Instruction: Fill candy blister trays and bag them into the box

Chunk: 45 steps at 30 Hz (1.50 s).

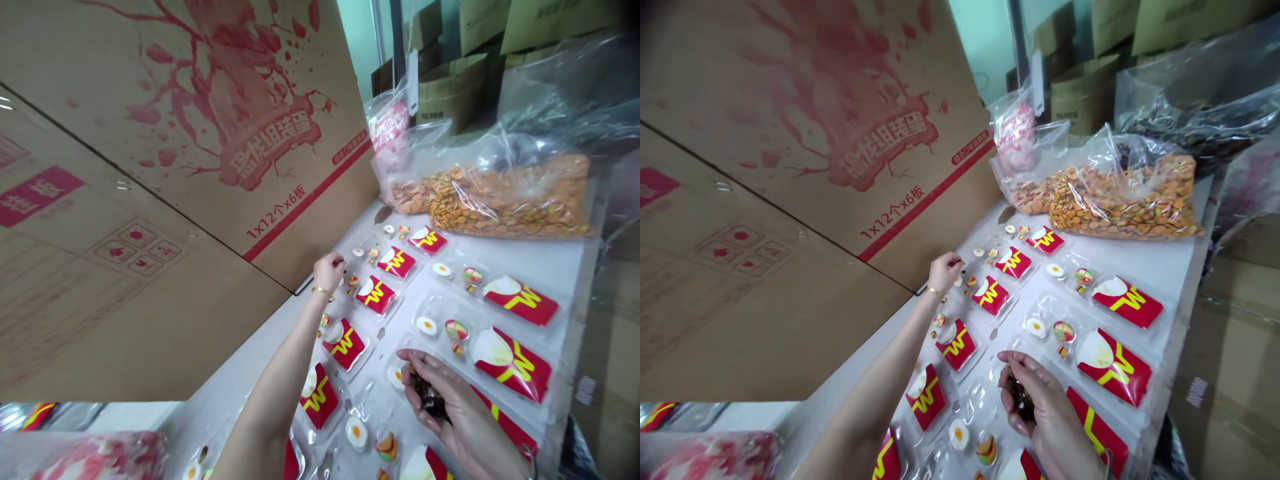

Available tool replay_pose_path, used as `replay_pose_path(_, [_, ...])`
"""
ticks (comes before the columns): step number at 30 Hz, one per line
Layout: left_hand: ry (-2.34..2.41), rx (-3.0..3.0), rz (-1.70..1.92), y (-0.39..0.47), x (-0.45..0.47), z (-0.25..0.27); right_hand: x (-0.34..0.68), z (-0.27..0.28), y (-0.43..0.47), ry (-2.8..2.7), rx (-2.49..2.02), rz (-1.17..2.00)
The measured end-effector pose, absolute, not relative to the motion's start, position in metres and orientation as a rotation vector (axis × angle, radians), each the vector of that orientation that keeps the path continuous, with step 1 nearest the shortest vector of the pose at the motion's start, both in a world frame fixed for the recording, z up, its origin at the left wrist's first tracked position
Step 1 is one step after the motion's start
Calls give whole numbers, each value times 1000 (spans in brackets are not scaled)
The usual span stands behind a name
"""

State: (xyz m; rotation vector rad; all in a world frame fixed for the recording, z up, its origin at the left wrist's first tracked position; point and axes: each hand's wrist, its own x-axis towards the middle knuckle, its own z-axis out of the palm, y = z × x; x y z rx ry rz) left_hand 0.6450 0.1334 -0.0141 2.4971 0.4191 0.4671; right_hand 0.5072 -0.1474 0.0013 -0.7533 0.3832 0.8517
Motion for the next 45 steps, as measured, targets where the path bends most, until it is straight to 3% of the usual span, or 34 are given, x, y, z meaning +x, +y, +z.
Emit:
replay_pose_path(12, [194,3010,361,109,732,-25,536,-1,-150,436,-797,781])
replay_pose_path(19, [101,3043,226,99,732,-23,559,2,-157,394,-759,680])
replay_pose_path(23, [57,2688,227,72,697,-1,572,1,-164,315,-712,609])
replay_pose_path(29, [-130,1934,-396,-5,616,25,579,-4,-164,249,-707,543])
replay_pose_path(35, [58,1724,-130,-17,641,13,586,-4,-168,282,-766,492])
replay_pose_path(39, [152,2072,116,14,727,6,589,-2,-179,384,-820,559])
replay_pose_path(45, [382,2505,211,37,833,-13,591,-4,-190,487,-796,626])
